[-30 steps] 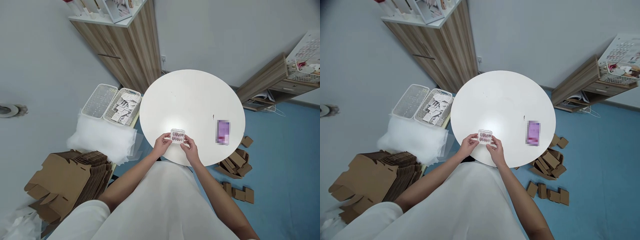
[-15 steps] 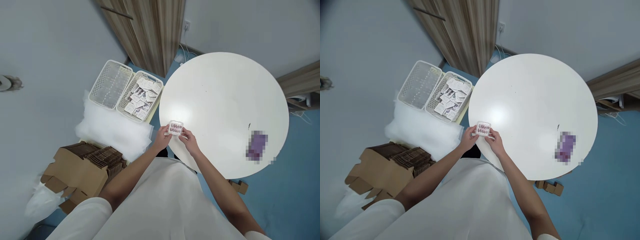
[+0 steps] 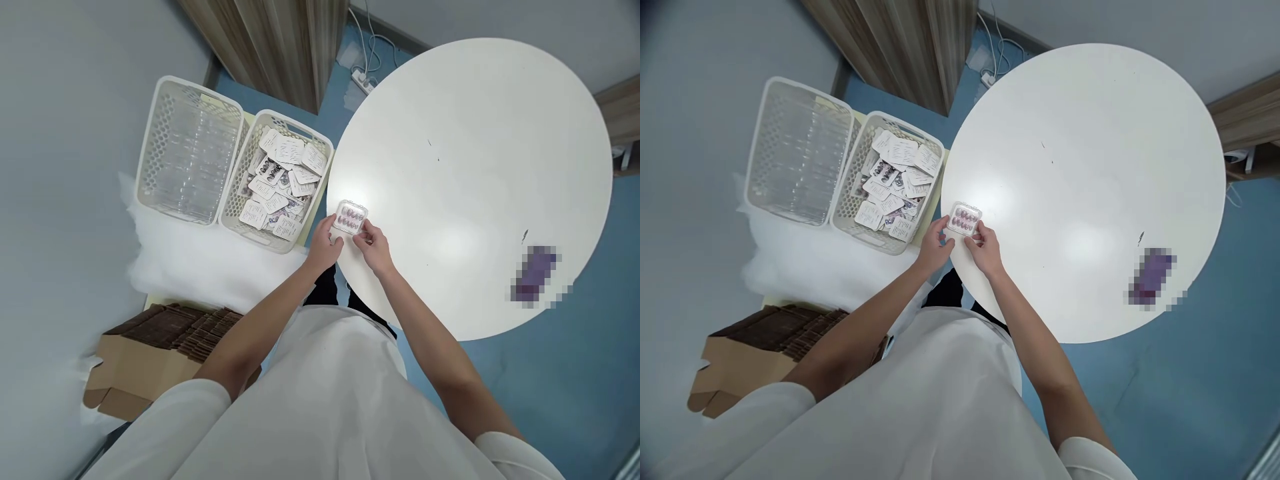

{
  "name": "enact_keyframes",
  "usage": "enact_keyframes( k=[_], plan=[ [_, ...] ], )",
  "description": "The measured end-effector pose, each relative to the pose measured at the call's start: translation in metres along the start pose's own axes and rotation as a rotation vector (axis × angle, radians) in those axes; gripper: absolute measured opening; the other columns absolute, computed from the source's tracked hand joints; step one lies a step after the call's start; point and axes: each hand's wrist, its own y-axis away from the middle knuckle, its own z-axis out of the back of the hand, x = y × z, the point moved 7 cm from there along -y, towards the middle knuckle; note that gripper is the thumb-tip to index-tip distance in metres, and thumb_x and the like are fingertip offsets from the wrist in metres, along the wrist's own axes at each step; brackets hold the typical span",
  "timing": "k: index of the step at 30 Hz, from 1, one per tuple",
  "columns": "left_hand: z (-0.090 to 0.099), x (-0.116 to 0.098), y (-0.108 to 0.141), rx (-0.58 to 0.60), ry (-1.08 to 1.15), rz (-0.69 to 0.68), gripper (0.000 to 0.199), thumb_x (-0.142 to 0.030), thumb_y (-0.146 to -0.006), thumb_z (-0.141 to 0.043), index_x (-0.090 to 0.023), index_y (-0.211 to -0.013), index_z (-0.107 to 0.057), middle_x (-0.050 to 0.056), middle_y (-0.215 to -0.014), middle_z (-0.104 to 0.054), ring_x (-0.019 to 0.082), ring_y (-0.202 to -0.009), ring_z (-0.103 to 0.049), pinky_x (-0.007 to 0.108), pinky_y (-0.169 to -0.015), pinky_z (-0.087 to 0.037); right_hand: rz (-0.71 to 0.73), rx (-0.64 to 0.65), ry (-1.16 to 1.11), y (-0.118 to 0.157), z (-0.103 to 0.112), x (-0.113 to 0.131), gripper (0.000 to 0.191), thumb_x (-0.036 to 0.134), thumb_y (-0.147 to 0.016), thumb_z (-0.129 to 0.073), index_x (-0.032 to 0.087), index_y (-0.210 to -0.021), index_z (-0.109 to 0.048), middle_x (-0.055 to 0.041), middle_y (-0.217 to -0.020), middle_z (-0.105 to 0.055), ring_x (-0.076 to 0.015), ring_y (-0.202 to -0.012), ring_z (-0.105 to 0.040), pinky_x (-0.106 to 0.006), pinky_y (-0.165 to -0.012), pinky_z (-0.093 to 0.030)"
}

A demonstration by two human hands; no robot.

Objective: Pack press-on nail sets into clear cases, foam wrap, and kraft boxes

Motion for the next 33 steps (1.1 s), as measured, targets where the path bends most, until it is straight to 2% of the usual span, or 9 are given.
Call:
enact_keyframes(
  k=[7,13,21,27,33],
  plan=[
    [-0.002,0.007,0.003,0.037,0.040,0.005,0.057,-0.013,-0.075,-0.045,-0.024,-0.131,-0.034,0.005,-0.134,-0.037,0.019,-0.120,-0.039,0.032,-0.094,-0.040,0.001,-0.027,-0.029,0.000,-0.002,-0.010,0.059,0.035,-0.072,-0.056,0.029,-0.128,-0.039,-0.0045,-0.114,-0.043,-0.0175,-0.097,-0.048,-0.035,-0.082,-0.044],
    [-0.004,0.005,0.007,0.015,0.040,0.006,0.057,-0.013,-0.076,-0.045,-0.022,-0.131,-0.033,0.005,-0.137,-0.033,0.020,-0.124,-0.033,0.035,-0.099,-0.036,-0.011,-0.019,-0.048,0.001,-0.003,-0.011,0.063,0.036,-0.071,-0.057,0.030,-0.130,-0.035,-0.0039,-0.113,-0.040,-0.0178,-0.100,-0.047,-0.034,-0.085,-0.045],
    [-0.001,0.011,0.016,0.000,0.049,0.020,0.058,-0.014,-0.078,-0.045,-0.022,-0.133,-0.029,0.005,-0.140,-0.028,0.021,-0.128,-0.027,0.036,-0.103,-0.032,-0.055,-0.028,-0.140,0.011,0.000,-0.013,0.070,0.037,-0.069,-0.059,0.029,-0.132,-0.030,-0.0050,-0.123,-0.038,-0.0181,-0.105,-0.045,-0.035,-0.090,-0.041],
    [0.005,0.002,0.045,-0.051,0.062,0.035,0.055,-0.021,-0.079,-0.047,-0.020,-0.132,-0.031,0.007,-0.140,-0.030,0.021,-0.127,-0.030,0.038,-0.103,-0.031,-0.167,0.033,-0.195,0.037,0.015,-0.028,0.070,0.039,-0.068,-0.060,0.028,-0.132,-0.031,-0.0073,-0.128,-0.039,-0.0191,-0.108,-0.047,-0.036,-0.091,-0.040],
    [0.012,-0.019,0.106,-0.177,0.100,0.044,0.051,-0.024,-0.078,-0.050,-0.020,-0.127,-0.039,0.009,-0.135,-0.038,0.021,-0.123,-0.037,0.039,-0.101,-0.033,-0.161,0.116,-0.121,0.088,0.050,-0.031,0.065,0.042,-0.067,-0.059,0.031,-0.127,-0.038,-0.0076,-0.128,-0.041,-0.0210,-0.100,-0.054,-0.038,-0.084,-0.045]
  ],
)
